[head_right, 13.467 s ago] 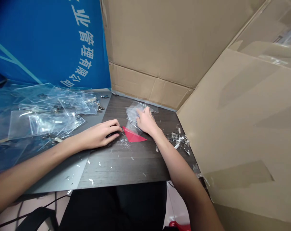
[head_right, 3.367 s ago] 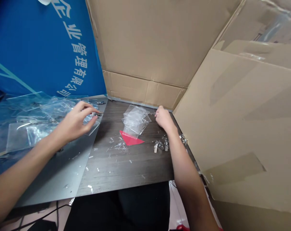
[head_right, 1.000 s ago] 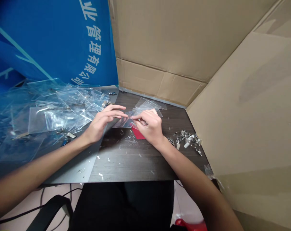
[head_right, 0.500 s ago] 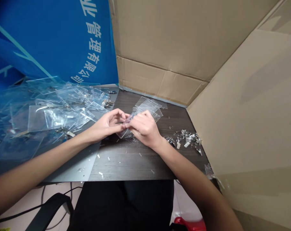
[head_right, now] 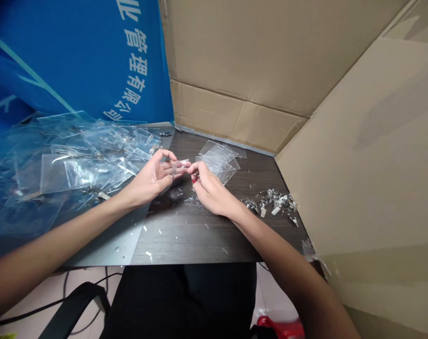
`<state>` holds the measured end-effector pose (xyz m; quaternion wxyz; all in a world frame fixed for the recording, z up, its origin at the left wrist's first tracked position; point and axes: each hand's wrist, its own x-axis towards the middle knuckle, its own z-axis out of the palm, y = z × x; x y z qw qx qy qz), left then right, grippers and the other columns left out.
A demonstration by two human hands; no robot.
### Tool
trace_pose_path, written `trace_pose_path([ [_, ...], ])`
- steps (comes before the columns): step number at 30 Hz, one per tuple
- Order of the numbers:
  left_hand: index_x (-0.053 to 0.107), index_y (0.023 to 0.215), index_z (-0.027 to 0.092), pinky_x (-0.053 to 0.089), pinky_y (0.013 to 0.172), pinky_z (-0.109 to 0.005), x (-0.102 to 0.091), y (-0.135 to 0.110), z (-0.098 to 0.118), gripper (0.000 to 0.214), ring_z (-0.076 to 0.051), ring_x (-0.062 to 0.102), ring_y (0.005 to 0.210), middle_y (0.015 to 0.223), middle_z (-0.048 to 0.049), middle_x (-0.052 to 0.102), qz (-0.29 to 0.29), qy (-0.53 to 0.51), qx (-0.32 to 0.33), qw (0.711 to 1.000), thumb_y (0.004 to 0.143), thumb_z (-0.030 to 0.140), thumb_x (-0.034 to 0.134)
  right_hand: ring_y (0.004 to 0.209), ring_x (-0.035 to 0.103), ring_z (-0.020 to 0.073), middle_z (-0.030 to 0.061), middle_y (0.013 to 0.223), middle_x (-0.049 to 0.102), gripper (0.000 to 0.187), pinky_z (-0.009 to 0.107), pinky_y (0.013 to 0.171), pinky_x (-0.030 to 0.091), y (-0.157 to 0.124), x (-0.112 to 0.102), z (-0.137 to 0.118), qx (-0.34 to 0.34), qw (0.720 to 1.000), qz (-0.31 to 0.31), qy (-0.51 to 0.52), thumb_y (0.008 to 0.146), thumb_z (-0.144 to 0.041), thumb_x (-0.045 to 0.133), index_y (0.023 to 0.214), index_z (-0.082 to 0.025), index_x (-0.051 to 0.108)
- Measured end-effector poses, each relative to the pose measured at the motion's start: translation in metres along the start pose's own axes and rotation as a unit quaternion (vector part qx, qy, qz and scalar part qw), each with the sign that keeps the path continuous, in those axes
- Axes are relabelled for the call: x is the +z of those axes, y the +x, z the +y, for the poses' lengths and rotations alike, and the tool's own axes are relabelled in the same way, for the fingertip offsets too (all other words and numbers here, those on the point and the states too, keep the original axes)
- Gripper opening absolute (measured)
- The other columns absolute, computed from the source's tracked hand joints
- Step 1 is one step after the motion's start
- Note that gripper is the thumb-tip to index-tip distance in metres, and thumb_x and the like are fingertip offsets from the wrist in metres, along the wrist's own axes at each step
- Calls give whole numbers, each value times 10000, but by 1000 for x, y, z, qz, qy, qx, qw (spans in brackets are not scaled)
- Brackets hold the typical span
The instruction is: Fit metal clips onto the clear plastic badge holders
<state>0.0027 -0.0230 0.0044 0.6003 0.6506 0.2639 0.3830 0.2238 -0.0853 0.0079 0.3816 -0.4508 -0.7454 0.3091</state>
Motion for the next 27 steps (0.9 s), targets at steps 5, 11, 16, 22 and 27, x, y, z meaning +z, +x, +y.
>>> trace_pose_path([
  [5, 474, 1216, 244, 639, 1081, -477, 2, -1, -1, 501, -251, 797, 1149, 1304, -133, 733, 7, 5, -14, 1000, 884, 261, 849, 842, 594, 192, 22, 946, 633, 206, 354, 841, 473, 1, 1, -2, 6, 1000, -13, -7, 1139, -335, 382, 1116, -243, 565],
  [11, 494, 1194, 234, 640, 940, -385, 2, -1, 0, 468, -179, 734, 982, 1147, -57, 667, 63, 32, -16, 997, 853, 239, 815, 714, 548, 158, -22, 782, 601, 277, 303, 713, 423, 3, 2, -5, 35, 996, -49, 64, 1122, -438, 522, 988, -226, 642],
  [16, 504, 1178, 228, 582, 847, -314, 2, 0, 3, 494, -149, 646, 927, 1108, -41, 617, 88, 86, 5, 992, 793, 237, 814, 651, 493, 141, -43, 727, 549, 345, 290, 664, 401, 5, 0, -9, 40, 989, -72, 125, 1095, -517, 593, 946, -218, 677],
  [22, 489, 1216, 249, 549, 785, -308, 1, 1, 4, 526, -168, 608, 933, 1080, -26, 562, 91, 121, 23, 988, 801, 261, 813, 593, 469, 122, -41, 707, 567, 445, 277, 587, 374, 4, 2, -8, 85, 982, -61, 159, 1036, -642, 676, 914, -214, 692],
  [27, 503, 1329, 272, 496, 743, -301, -2, 1, 3, 620, -166, 561, 900, 1090, -24, 524, 48, 78, 23, 996, 848, 355, 886, 571, 438, 112, -33, 692, 557, 533, 264, 550, 331, 4, 4, 0, 101, 976, -60, 185, 1050, -698, 622, 844, -208, 666],
])
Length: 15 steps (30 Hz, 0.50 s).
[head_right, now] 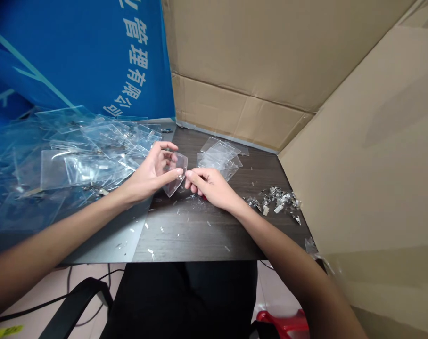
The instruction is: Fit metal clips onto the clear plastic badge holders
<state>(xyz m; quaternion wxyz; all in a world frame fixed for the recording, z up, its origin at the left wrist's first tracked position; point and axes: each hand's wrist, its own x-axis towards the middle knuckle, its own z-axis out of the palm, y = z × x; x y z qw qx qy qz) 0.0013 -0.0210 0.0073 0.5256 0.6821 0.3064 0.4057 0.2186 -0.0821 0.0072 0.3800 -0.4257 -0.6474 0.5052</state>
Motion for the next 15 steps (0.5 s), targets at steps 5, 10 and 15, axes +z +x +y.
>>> trace_pose_path([
  [5, 614, 1406, 269, 472, 766, -338, 0, -2, 5, 561, -181, 572, 836, 974, -11, 571, -113, -70, -21, 991, 944, 478, 854, 616, 370, 129, -59, 699, 437, 339, 281, 609, 320, -3, 2, -5, -51, 996, -59, 52, 1100, -463, 550, 868, -221, 599],
  [10, 672, 1397, 282, 482, 775, -357, -2, -3, 10, 581, -188, 610, 817, 956, -7, 591, -128, -115, -49, 984, 893, 461, 900, 666, 414, 145, -48, 756, 484, 123, 296, 658, 349, -7, 4, -12, -61, 995, -67, 36, 1014, -275, 557, 971, -210, 652],
  [15, 679, 1394, 281, 455, 720, -326, -6, -2, 10, 600, -172, 562, 788, 934, 1, 557, -107, -47, -18, 993, 877, 461, 925, 669, 457, 144, -49, 744, 520, 141, 299, 680, 385, -9, 3, -14, -71, 996, -42, -14, 1012, -287, 568, 972, -206, 677],
])
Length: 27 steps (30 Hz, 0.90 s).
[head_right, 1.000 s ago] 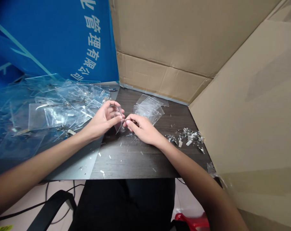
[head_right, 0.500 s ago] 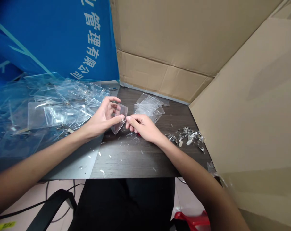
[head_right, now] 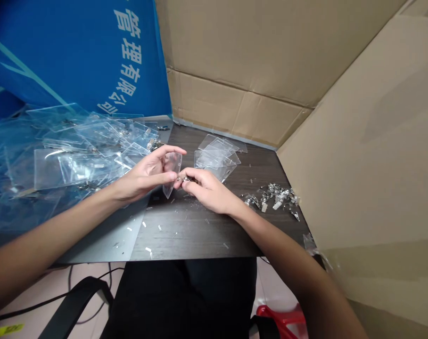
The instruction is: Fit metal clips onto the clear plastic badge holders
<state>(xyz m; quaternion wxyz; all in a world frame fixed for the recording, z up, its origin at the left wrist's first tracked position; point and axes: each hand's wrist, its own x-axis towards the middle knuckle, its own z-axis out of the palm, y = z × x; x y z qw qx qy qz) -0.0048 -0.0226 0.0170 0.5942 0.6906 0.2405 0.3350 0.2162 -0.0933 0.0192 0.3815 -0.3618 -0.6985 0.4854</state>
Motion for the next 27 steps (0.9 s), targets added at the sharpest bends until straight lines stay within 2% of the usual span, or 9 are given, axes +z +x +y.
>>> trace_pose_path([
  [5, 702, 1340, 276, 475, 739, -295, 0, 1, 2, 578, -160, 528, 830, 1052, -22, 550, 37, 86, 34, 995, 851, 475, 937, 721, 535, 158, -13, 823, 649, 110, 308, 720, 422, -1, 0, -3, -10, 996, 16, -83, 982, -253, 573, 963, -206, 670],
  [9, 731, 1317, 284, 527, 858, -315, -1, 2, 0, 564, -218, 564, 1019, 1159, -57, 558, 65, 166, 59, 982, 829, 486, 930, 747, 553, 174, 9, 876, 687, 77, 315, 727, 428, -2, 1, -3, -25, 987, 24, -156, 943, -230, 584, 968, -210, 654],
  [14, 735, 1306, 281, 554, 985, -387, 2, 2, -4, 546, -260, 581, 1138, 1215, -74, 551, 91, 213, 91, 968, 833, 489, 910, 775, 564, 190, 23, 873, 667, 162, 326, 735, 425, -2, 0, -1, -37, 978, 32, -204, 1052, -318, 551, 956, -213, 629],
  [21, 750, 1287, 279, 556, 901, -358, 5, 2, -6, 547, -239, 591, 1052, 1172, -67, 531, 113, 224, 89, 964, 821, 497, 936, 811, 567, 195, 24, 891, 652, 185, 340, 796, 441, -2, 0, -1, -51, 975, 34, -213, 1096, -303, 510, 970, -215, 614],
  [27, 773, 1255, 273, 506, 822, -318, 1, 3, -6, 570, -225, 559, 988, 1114, -62, 555, 104, 210, 79, 969, 787, 534, 968, 874, 588, 209, 39, 958, 680, 201, 360, 875, 461, -3, 1, -2, -45, 978, 23, -204, 1129, -301, 477, 989, -224, 598],
])
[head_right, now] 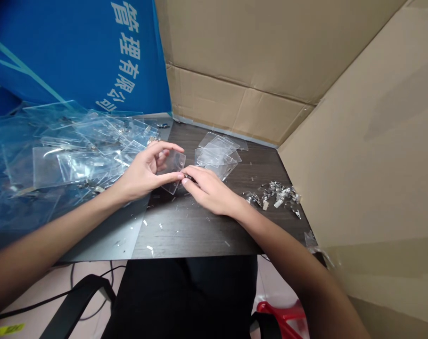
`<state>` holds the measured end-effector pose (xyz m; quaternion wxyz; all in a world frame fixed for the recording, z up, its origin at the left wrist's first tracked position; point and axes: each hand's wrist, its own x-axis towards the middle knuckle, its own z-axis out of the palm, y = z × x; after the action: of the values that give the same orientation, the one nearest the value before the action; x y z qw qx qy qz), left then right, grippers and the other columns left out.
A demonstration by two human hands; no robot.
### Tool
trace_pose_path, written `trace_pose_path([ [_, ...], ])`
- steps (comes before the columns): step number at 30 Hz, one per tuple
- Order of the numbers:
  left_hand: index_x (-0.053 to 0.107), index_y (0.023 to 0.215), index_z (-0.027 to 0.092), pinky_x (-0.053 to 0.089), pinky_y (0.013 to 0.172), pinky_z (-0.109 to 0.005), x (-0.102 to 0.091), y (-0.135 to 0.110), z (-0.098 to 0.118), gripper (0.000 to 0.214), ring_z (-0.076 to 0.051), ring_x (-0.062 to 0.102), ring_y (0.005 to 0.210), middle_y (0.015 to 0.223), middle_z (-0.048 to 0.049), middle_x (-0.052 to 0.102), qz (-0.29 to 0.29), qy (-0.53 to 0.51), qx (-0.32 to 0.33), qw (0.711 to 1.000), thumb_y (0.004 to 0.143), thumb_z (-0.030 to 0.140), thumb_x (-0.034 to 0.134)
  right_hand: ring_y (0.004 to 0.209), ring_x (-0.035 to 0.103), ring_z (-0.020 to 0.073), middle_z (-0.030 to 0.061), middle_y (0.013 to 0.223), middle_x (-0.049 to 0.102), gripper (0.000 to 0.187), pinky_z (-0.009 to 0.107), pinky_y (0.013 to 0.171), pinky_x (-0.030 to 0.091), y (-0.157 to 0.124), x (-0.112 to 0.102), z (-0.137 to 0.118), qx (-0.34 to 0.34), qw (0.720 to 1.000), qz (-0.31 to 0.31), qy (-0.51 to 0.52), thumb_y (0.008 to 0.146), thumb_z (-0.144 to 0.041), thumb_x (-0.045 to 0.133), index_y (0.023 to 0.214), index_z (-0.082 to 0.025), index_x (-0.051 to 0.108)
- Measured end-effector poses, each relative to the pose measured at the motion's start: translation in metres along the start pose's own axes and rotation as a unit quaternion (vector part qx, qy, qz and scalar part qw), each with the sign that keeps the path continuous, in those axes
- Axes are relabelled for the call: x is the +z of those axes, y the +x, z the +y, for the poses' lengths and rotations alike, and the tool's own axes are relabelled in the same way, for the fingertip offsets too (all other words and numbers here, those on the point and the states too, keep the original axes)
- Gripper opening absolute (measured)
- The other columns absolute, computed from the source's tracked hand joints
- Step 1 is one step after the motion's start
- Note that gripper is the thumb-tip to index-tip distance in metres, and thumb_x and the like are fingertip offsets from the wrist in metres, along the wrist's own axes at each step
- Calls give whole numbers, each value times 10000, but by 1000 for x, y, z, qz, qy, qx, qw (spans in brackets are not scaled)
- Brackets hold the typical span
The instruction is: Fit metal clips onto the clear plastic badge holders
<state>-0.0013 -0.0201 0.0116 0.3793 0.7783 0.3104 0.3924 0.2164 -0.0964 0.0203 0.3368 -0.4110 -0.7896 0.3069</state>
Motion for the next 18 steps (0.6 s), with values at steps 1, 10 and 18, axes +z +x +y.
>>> trace_pose_path([
  [1, 775, 1250, 272, 496, 803, -310, 0, 0, 0, 573, -222, 556, 979, 1119, -63, 560, 2, -5, -4, 1000, 782, 538, 972, 886, 593, 210, 40, 967, 681, 208, 363, 889, 462, 0, 0, 0, 2, 1000, -1, 2, 1137, -304, 471, 998, -222, 602],
  [10, 768, 1295, 282, 559, 884, -388, 4, -5, 6, 494, -241, 559, 989, 1170, -74, 568, 44, 104, 43, 993, 861, 464, 917, 949, 604, 226, 51, 980, 619, 243, 363, 926, 471, 6, 4, 14, 5, 999, 28, -15, 1138, -287, 469, 974, -210, 632],
  [18, 719, 1331, 268, 584, 1019, -489, 4, -8, 10, 418, -282, 592, 1085, 1186, -86, 555, 39, 169, 92, 980, 944, 388, 821, 964, 633, 233, 58, 996, 645, 274, 375, 934, 491, 9, 3, 17, 22, 998, 29, -53, 1141, -241, 460, 927, -209, 628],
])
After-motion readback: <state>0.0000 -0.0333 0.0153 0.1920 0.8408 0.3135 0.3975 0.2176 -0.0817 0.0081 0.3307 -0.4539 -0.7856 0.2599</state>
